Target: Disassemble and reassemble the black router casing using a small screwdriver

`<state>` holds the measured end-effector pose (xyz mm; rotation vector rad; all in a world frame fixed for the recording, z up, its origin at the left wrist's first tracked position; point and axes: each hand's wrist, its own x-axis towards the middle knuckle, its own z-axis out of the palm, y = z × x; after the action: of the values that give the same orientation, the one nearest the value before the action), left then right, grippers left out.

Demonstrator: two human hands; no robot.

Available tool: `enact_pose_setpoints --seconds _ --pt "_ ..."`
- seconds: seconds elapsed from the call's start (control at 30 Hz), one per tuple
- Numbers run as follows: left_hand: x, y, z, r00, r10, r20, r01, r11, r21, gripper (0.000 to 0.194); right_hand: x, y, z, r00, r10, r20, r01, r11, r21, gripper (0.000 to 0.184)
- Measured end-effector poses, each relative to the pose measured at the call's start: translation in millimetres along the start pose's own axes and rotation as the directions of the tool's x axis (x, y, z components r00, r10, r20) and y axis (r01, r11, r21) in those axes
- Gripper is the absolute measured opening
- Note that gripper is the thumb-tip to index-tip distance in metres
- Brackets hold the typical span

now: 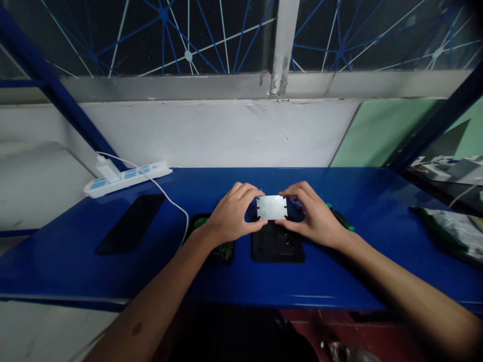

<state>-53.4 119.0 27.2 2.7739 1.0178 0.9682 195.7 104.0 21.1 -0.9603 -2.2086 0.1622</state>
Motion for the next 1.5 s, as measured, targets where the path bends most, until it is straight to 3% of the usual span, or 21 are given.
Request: enact_pose_setpoints --seconds 0.7,1.23,1.5 --pt "1.0 4.3 -1.9 0.995 0.013 0.103 -0.024 0.993 0.114 0.049 -3.5 -5.9 -4.7 0.998 -0.068 0.013 0.068 0.998 -0.017 0.052" --pt "-0.4 12.5 1.6 0.991 0.134 0.031 -0.137 0.983 0.125 0.048 -3.5 -16.3 1.2 0.992 -0.121 -0.034 0.12 0.993 -0.021 0.055" --pt "-0.1 15.9 1.5 0.992 0.125 0.022 -0.126 0.989 0.073 0.05 -3.8 -18.7 2.4 0.992 -0.116 -0.04 0.117 0.993 0.009 0.07"
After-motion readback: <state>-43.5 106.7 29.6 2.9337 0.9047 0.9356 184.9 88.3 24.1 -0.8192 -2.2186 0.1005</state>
